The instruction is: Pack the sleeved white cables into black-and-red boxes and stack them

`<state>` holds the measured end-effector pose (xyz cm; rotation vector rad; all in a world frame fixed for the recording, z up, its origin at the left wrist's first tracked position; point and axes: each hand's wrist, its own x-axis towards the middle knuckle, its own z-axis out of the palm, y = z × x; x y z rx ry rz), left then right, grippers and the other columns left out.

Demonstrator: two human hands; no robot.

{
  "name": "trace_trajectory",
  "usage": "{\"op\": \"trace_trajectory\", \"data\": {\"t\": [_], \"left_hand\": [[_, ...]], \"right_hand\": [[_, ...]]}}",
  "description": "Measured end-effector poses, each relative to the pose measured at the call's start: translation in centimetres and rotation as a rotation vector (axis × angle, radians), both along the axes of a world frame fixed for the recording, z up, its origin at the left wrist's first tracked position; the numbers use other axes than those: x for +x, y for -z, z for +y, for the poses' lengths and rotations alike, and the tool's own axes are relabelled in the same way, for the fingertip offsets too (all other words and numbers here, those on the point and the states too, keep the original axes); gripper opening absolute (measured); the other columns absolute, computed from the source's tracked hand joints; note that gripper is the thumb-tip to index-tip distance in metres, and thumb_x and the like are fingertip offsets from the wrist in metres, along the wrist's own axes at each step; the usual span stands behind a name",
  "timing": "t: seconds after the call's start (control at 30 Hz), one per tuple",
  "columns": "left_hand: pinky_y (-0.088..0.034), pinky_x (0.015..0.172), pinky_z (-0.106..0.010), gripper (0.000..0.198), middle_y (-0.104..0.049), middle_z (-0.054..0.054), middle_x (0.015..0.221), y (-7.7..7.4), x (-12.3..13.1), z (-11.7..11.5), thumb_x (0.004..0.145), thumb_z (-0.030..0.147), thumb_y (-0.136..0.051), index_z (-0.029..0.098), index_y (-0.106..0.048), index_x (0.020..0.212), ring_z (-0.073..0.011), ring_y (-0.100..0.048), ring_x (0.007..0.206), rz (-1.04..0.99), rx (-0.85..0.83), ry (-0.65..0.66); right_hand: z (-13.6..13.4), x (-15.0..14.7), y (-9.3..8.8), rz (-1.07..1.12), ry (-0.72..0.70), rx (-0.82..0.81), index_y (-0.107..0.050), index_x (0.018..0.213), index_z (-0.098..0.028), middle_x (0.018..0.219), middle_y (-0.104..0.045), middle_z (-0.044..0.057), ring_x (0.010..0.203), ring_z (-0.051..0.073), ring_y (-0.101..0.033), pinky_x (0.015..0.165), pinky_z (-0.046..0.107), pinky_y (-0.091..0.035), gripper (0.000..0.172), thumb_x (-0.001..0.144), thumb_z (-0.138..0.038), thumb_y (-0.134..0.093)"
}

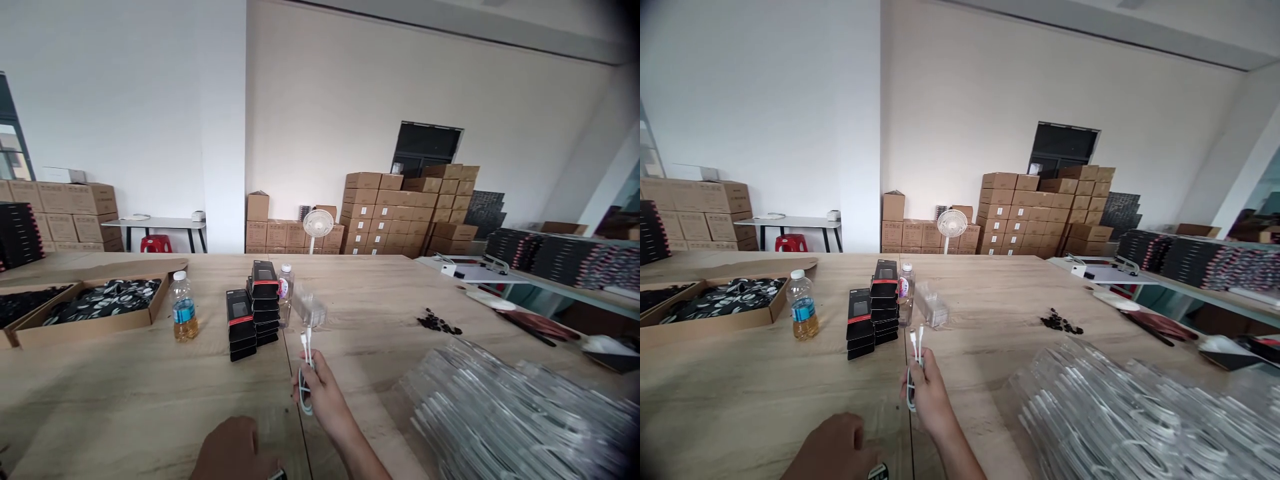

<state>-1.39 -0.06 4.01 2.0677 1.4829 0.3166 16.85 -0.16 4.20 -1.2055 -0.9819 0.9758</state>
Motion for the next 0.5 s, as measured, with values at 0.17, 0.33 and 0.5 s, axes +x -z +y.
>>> {"op": "trace_trajectory", "data": {"t": [0.17,0.33,0.5], "left_hand": [[-0.035,0.067,-0.033,0.008,-0.071,-0.013,0.083,1.9,0.4,0.3,0.068,0.019,-0.055,0.02,-0.061,0.064,-0.0298,-0.064,0.083,0.055,0.07,-0.024],[-0.028,0.06,-0.03,0.023,-0.058,-0.004,0.058,2.3,0.1,1.9,0.07,0.017,-0.053,0.023,-0.045,0.05,-0.0215,-0.056,0.063,-0.196,0.134,-0.166],[-0.03,0.06,-0.028,0.026,-0.049,0.003,0.054,2.2,0.2,2.6,0.072,0.016,-0.057,0.023,-0.041,0.053,-0.0168,-0.05,0.058,-0.376,0.132,-0.211]], "right_hand": [[0.0,0.9,1.3,-0.404,-0.026,-0.148,-0.047,0.083,-0.024,0.062,-0.054,-0.005,0.049,0.014,-0.051,0.047,0.025,-0.036,0.021,0.085,-0.045,-0.047],[-0.6,-0.2,0.9,-0.716,-0.008,-0.166,-0.052,0.074,-0.022,0.071,-0.06,-0.002,0.07,0.017,-0.057,0.061,0.025,-0.038,0.018,0.074,-0.037,-0.062],[-0.5,-1.5,0.7,-0.712,-0.018,-0.189,-0.05,0.07,-0.022,0.067,-0.057,-0.004,0.063,0.014,-0.054,0.058,0.023,-0.036,0.008,0.068,-0.017,-0.056]]}}
